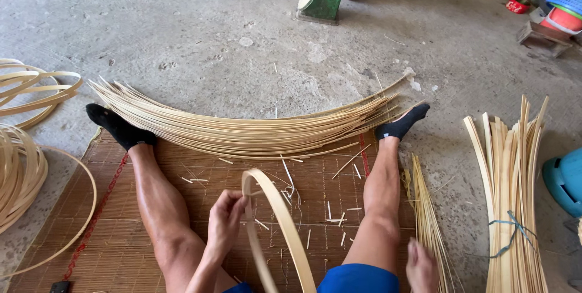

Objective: The person sits on a mat and weaves thin bamboo strips around a circular bamboo frame to create a basket rim. They use a knife to trim excess material and a mallet to secure the weave, repeating the process for multiple frames.

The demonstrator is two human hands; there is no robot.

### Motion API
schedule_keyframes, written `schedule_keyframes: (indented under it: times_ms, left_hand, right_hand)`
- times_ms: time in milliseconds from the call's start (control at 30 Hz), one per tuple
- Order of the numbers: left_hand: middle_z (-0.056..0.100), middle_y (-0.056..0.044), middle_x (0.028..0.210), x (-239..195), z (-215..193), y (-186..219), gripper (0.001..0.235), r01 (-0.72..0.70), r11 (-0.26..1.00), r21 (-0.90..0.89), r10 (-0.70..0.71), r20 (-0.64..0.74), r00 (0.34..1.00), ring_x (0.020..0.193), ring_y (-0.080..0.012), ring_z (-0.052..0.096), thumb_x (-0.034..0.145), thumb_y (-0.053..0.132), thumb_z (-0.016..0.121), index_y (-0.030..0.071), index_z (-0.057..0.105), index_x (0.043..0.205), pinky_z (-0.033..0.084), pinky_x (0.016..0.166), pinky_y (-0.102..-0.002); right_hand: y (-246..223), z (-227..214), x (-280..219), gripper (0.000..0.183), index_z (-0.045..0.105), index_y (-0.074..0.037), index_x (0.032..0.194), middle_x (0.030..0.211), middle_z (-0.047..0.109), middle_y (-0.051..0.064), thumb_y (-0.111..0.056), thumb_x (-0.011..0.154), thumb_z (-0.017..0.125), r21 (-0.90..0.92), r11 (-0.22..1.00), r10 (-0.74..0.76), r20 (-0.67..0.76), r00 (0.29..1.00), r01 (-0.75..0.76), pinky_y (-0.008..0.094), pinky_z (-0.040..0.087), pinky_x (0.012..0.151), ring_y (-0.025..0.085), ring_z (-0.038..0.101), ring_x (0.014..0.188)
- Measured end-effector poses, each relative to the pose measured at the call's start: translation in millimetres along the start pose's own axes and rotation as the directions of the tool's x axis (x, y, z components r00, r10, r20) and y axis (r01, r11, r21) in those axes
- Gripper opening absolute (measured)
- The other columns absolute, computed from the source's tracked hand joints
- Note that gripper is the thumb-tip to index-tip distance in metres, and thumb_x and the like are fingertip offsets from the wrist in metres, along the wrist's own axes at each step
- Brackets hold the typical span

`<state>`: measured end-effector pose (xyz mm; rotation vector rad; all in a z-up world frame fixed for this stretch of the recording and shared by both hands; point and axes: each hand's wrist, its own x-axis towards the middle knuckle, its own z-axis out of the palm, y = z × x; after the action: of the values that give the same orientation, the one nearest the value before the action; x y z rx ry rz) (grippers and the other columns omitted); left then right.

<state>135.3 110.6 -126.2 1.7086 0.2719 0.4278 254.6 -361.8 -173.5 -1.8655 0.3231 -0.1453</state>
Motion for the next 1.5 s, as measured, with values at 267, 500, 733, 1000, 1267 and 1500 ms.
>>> schedule_keyframes:
  times_ms: [267,500,733,1000,1267,1500]
  left_hand:
    - [0.068,-0.008,0.086,5,39,-13,0.017,0.112,0.916,-0.386,-0.15,-0.07,0.986,0.072,-0.014,0.063,0.1,0.018,0.066,0.002,0.067,0.105,0.057,0.066,-0.031]
    - [0.069,-0.007,0.09,2,39,-23,0.019,0.049,0.933,-0.357,-0.057,-0.013,0.998,0.08,-0.0125,0.067,0.101,0.022,0.064,0.003,0.065,0.101,0.062,0.075,-0.03]
    - [0.069,-0.005,0.092,0,28,-17,0.02,0.064,0.918,-0.391,-0.085,-0.037,0.996,0.082,-0.0113,0.067,0.099,0.023,0.064,0.004,0.065,0.103,0.062,0.077,-0.031]
    - [0.066,-0.002,0.082,4,21,-14,0.022,0.106,0.93,-0.353,-0.154,-0.112,0.982,0.072,-0.0112,0.063,0.093,0.023,0.072,0.004,0.071,0.103,0.057,0.066,-0.029]
    - [0.076,-0.009,0.088,6,34,-24,0.009,-0.043,0.993,0.113,0.048,-0.049,0.998,0.072,-0.0139,0.074,0.096,0.008,0.063,0.003,0.069,0.1,0.064,0.065,-0.03]
    - [0.078,-0.009,0.093,-17,50,-10,0.009,-0.067,0.993,0.095,0.06,0.077,0.995,0.082,-0.0134,0.078,0.097,0.006,0.062,0.003,0.068,0.103,0.069,0.07,-0.028]
  right_hand:
    - [-78,88,135,0.032,0.061,-0.011,0.131,0.093,0.071,0.007,-0.024,0.103,0.053,0.33,0.859,0.258,0.382,0.887,-0.392,0.03,0.057,0.07,0.018,0.068,0.083]
    - [-178,138,201,0.037,0.057,-0.012,0.136,0.087,0.066,0.006,-0.026,0.101,0.053,0.43,0.81,0.222,0.406,0.887,-0.399,0.03,0.053,0.064,0.017,0.064,0.075]
    - [-133,89,140,0.043,0.053,-0.014,0.141,0.081,0.061,0.005,-0.028,0.1,0.054,0.452,0.797,0.214,0.411,0.886,-0.401,0.029,0.049,0.057,0.016,0.059,0.068]
    - [-74,52,60,0.051,0.048,-0.015,0.147,0.074,0.056,0.003,-0.031,0.099,0.054,0.42,0.793,0.239,0.454,0.858,-0.443,0.029,0.045,0.049,0.015,0.053,0.058]
    - [-6,2,-75,0.059,0.043,-0.017,0.153,0.067,0.05,0.002,-0.033,0.097,0.054,0.397,0.708,0.123,0.744,0.656,-0.583,0.028,0.04,0.042,0.014,0.048,0.049]
    - [-62,173,-119,0.081,0.035,-0.02,0.158,0.087,0.061,-0.001,-0.035,0.087,0.071,0.303,0.7,-0.081,0.934,0.349,-0.647,0.023,0.047,0.046,0.006,0.054,0.057]
